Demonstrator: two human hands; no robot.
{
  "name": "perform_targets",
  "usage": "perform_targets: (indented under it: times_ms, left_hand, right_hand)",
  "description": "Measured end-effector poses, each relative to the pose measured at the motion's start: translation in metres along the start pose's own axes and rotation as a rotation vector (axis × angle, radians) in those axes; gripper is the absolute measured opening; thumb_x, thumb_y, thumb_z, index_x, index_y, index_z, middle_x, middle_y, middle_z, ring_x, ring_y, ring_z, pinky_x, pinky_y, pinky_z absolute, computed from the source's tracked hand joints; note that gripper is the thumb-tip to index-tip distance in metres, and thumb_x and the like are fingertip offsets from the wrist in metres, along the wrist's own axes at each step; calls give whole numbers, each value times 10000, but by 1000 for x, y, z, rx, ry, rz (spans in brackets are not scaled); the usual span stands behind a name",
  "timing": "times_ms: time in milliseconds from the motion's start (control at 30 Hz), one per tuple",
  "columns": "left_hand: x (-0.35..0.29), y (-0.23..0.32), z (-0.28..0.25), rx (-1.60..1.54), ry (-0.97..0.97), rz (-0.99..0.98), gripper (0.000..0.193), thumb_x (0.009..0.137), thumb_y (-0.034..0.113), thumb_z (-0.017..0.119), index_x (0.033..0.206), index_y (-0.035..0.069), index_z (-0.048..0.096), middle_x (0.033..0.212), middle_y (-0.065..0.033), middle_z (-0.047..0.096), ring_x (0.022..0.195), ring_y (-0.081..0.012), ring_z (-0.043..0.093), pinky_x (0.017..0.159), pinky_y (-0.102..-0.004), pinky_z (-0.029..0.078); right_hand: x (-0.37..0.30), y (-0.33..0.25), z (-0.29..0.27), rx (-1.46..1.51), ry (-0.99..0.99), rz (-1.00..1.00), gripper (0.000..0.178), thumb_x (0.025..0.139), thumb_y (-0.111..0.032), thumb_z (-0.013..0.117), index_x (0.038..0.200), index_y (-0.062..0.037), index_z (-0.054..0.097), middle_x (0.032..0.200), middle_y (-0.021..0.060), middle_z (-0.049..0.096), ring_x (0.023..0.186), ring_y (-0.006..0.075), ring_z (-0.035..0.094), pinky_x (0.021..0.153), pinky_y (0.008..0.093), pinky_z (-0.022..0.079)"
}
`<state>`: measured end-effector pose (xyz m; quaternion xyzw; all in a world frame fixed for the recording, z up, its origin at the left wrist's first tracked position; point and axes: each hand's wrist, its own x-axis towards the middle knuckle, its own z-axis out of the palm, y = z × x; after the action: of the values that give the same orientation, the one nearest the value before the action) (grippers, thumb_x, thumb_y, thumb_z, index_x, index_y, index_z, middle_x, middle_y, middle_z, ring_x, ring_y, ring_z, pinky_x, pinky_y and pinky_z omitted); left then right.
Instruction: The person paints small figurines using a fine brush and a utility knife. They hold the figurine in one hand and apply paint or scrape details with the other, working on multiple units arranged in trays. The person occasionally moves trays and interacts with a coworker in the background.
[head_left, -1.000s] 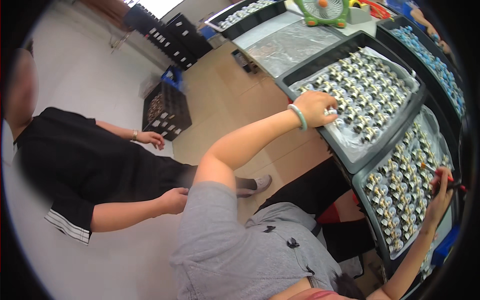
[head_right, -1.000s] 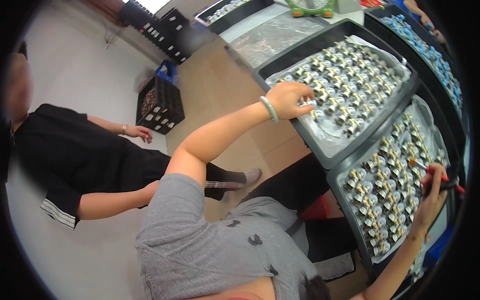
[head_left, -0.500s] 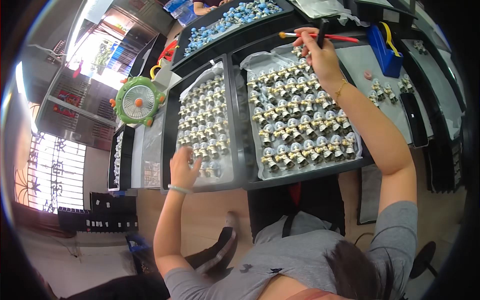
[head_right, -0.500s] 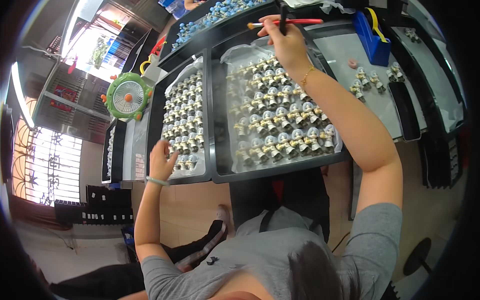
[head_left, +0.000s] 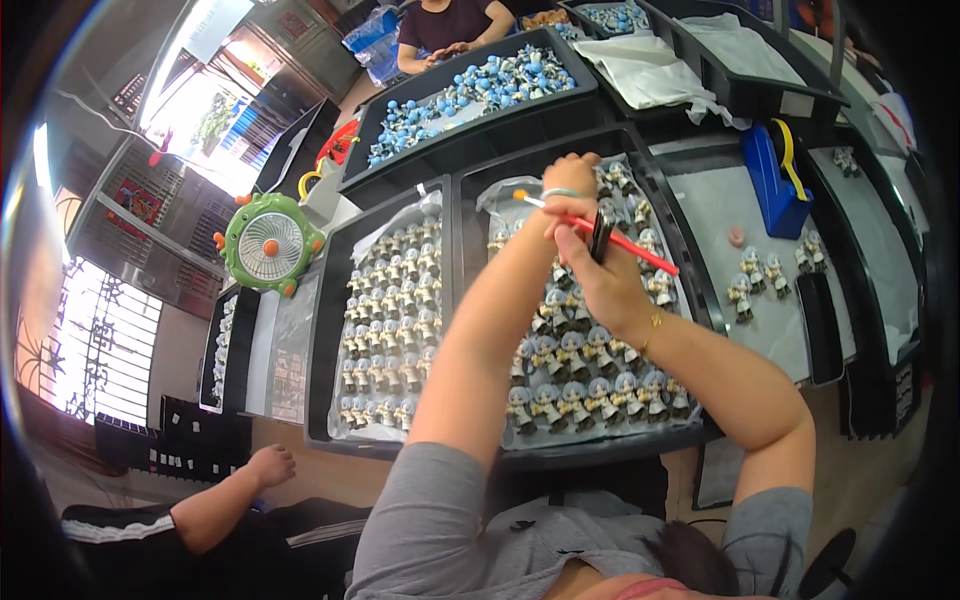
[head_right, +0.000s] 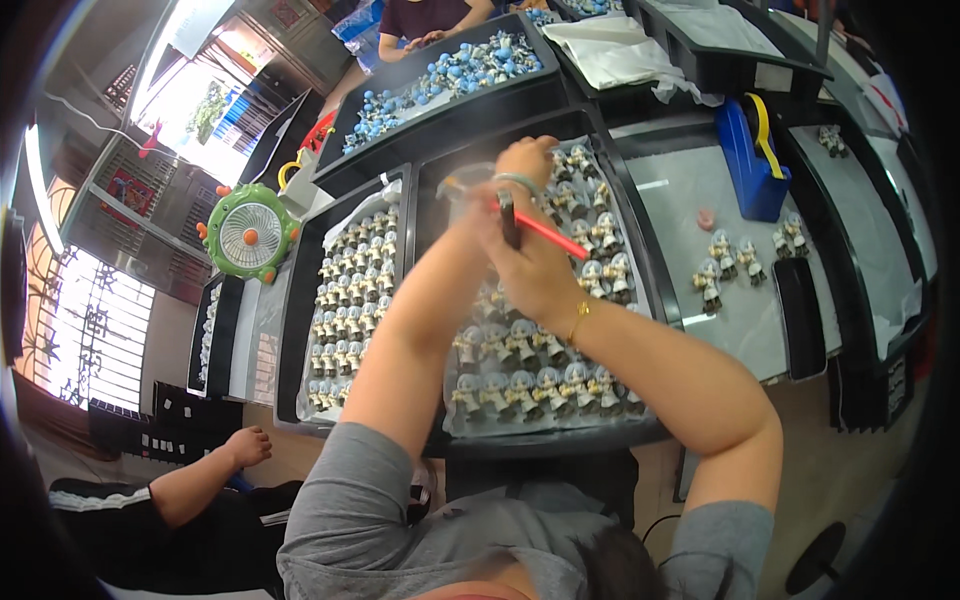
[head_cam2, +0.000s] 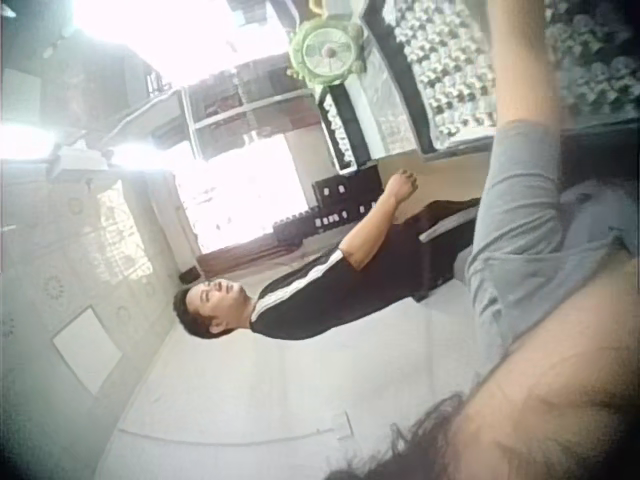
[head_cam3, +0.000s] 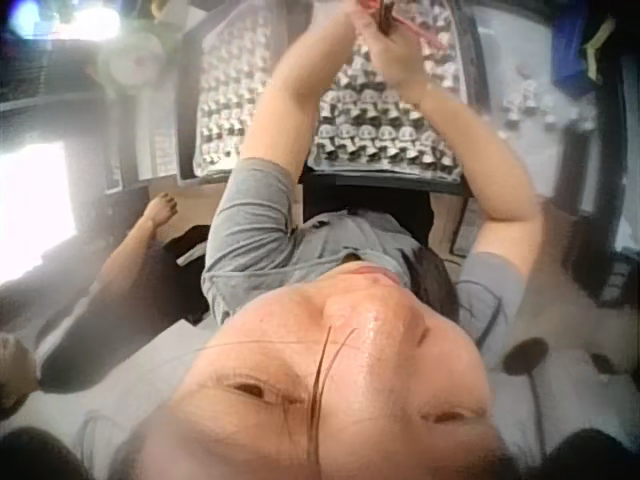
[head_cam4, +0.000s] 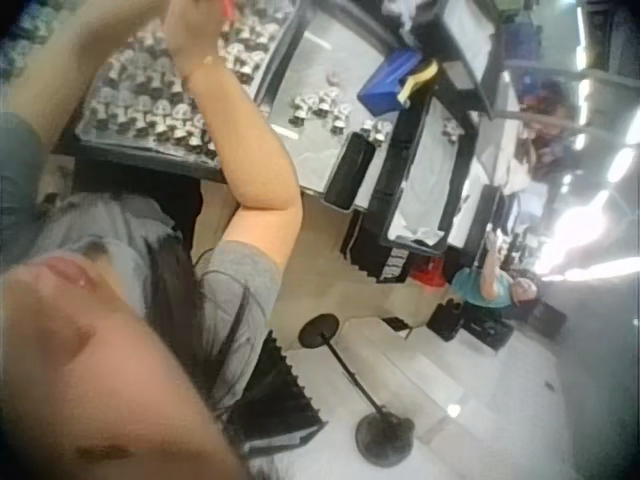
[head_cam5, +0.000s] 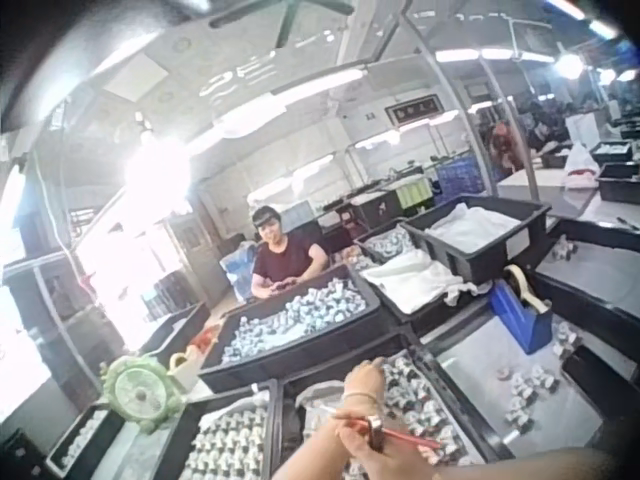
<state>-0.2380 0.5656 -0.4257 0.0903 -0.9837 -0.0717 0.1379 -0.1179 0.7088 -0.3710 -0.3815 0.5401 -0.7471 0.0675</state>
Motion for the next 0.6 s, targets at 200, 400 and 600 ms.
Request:
perform_targets:
  times_ms: [200,400,600]
  left_hand:
    - [17,2,45,-326,23,-199,217,739,172,519,948,117,506,898,-197,539,867,-354,518,763,-406,415]
    - [-3,-12,5,-455,300,-133,234,731,136,541,954,130,472,890,-155,538,839,-345,526,725,-405,422]
    - [-99,-45,-108,-1354,-13,-208,269,860,179,409,1112,107,469,931,-69,496,712,-146,518,596,-285,478]
  right_hand:
    - [2,-3,4,150,-13,139,233,853,-190,444,1038,-51,469,821,-7,495,578,6,380,451,130,295]
    - [-1,-11,12,81,-34,113,211,876,-176,390,1010,-38,476,795,9,484,560,11,359,457,133,294]
    - [5,-28,-2,155,46,90,212,864,-173,417,973,-16,509,755,8,502,573,8,377,469,133,295]
